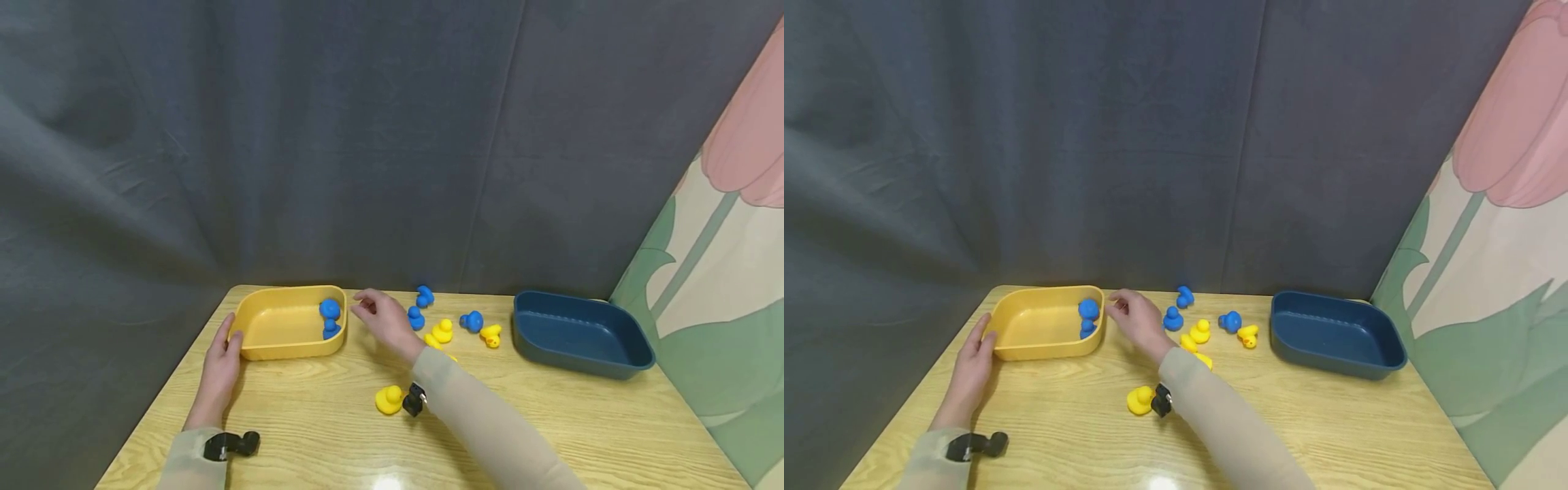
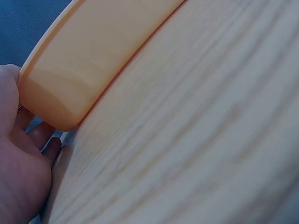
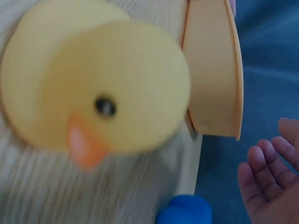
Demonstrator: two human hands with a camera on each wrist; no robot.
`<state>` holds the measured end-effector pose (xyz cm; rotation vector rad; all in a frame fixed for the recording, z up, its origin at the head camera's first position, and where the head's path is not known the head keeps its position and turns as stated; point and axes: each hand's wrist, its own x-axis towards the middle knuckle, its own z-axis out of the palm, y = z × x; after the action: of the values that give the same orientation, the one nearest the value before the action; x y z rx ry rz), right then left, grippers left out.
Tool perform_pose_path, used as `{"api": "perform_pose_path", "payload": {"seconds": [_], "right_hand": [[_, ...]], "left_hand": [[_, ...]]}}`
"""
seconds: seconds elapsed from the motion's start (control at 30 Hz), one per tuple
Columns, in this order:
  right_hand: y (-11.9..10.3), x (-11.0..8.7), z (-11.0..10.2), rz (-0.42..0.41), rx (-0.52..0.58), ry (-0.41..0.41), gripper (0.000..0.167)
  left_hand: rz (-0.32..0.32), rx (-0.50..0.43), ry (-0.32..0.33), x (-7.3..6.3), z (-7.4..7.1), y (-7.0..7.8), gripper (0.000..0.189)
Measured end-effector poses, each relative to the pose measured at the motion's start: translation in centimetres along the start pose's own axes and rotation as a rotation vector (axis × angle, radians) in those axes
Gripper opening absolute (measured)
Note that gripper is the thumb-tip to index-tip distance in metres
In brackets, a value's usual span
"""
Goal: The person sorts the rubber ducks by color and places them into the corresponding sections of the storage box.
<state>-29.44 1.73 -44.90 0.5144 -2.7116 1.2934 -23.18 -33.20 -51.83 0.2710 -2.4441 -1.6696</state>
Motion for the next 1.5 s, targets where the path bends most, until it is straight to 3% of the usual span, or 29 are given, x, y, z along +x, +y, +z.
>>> {"api": "perform_pose_path", "payload": {"seconds": [0.33, 0.73, 1.13, 1.5], "right_hand": [[1.3, -1.0, -2.7, 0.003, -0.005, 0.052, 0.038], [3.6, -2.6, -4.9, 0.034, 0.000, 0.009, 0.055], [5.3, -3.7, -5.3, 0.067, -0.012, -0.095, 0.060], [6.5, -3.9, -4.9, 0.061, -0.038, -0.099, 0.055]], "left_hand": [[0.014, -0.010, -0.007, 0.2, 0.1, 0.0, 0.067], [0.010, -0.005, -0.009, 0.4, 0.3, -0.1, 0.067], [-0.010, 0.001, -0.007, 0.3, 0.2, -0.1, 0.066], [0.009, 0.007, -0.016, 0.3, 0.1, -0.1, 0.068]]}}
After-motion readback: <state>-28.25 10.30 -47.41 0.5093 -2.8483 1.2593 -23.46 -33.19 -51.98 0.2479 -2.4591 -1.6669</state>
